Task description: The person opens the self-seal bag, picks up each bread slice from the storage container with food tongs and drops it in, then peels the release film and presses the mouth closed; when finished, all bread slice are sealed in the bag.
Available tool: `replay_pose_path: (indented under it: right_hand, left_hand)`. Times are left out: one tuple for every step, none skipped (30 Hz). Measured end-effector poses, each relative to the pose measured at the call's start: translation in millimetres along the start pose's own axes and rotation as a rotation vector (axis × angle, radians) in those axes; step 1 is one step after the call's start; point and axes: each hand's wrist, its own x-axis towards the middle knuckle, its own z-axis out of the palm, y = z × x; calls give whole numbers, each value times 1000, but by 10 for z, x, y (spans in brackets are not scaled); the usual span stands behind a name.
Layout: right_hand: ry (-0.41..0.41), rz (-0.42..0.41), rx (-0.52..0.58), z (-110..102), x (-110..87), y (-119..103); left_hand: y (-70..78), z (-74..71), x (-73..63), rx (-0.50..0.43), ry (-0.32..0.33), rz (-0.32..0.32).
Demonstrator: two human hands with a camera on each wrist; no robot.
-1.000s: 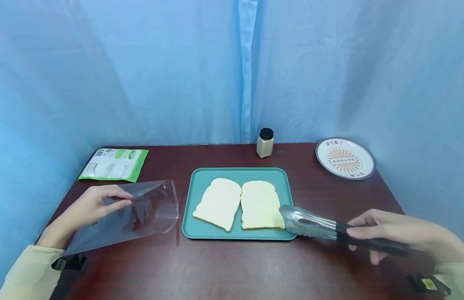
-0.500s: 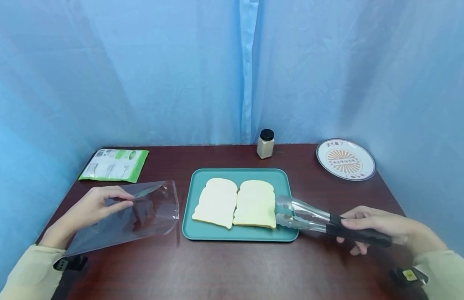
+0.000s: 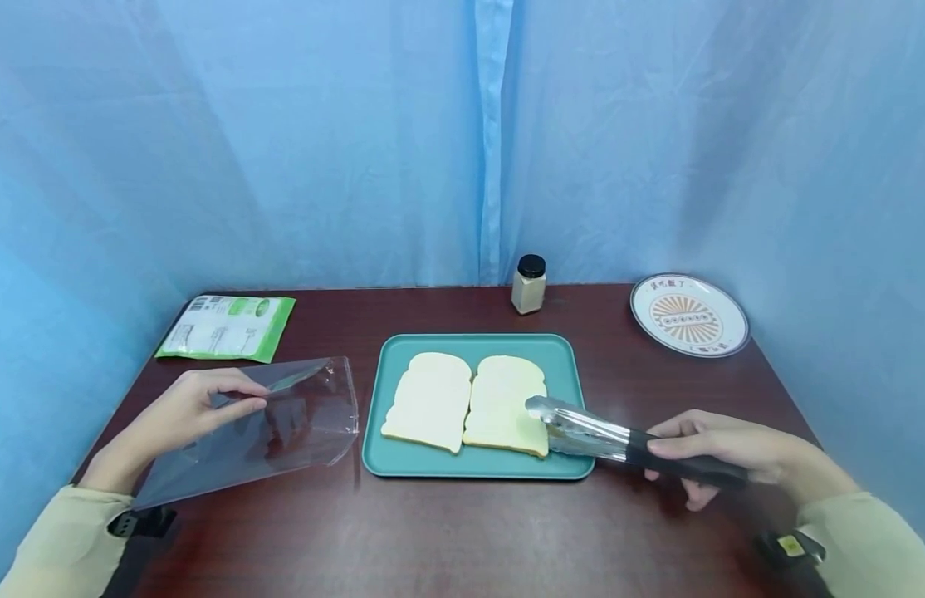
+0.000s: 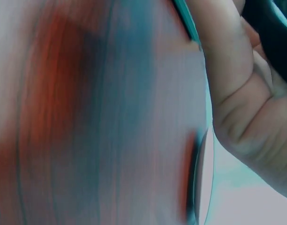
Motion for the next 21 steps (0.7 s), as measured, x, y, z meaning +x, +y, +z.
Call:
replay_pose_path:
  right_hand:
    - [-4, -5, 1, 8, 23, -4]
    - [-10, -7, 6, 15, 44, -6]
    - [-16, -11, 14, 23, 62, -7]
    - [-22, -21, 18, 33, 78, -2]
    - [-33, -28, 22, 44, 89, 2]
    - [-41, -35, 24, 56, 94, 8]
    - [-46, -36, 28, 70, 97, 15]
    - [-46, -30, 26, 87, 96, 21]
    - [-44, -15, 27, 106, 90, 24]
    - [-39, 1, 25, 124, 82, 28]
    - [-39, 11, 24, 138, 70, 31]
    - [-27, 25, 23, 153, 60, 35]
    - [-18, 36, 21, 166, 55, 40]
    - [-9, 46, 22, 179, 53, 41]
    - [-1, 54, 31, 185, 54, 46]
    - [-2, 46, 33, 190, 63, 55]
    - [-5, 38, 35, 195, 76, 65]
    - [-4, 37, 37, 203, 93, 75]
    - [-15, 23, 37, 210, 111, 85]
    - [-18, 11, 35, 218, 127, 96]
    - [-20, 1, 32, 225, 142, 108]
  left_hand:
    - [2, -2, -1, 0, 2, 1]
    - [3, -3, -2, 2, 4, 3]
    - [4, -4, -3, 2, 6, 5]
    - [6, -5, -4, 5, 8, 7]
    - [7, -5, -6, 8, 10, 10]
    - [9, -6, -7, 10, 12, 12]
    - [8, -5, -10, 12, 13, 13]
    - [7, -4, -13, 13, 14, 14]
    - [7, -4, -15, 11, 13, 13]
    - [7, -3, -18, 11, 12, 14]
    - [6, -3, -20, 10, 10, 13]
    - [5, -4, -22, 8, 9, 10]
    - [5, -6, -25, 8, 8, 9]
    - [3, -8, -28, 7, 8, 7]
    - [2, -10, -32, 7, 9, 6]
    - [0, -12, -35, 7, 9, 6]
    - [-3, -14, -37, 5, 9, 6]
    - [-4, -15, -39, 3, 8, 5]
    - [-5, -15, -40, 2, 7, 7]
    - [-6, -14, -40, 0, 5, 8]
    - [-5, -14, -40, -2, 3, 8]
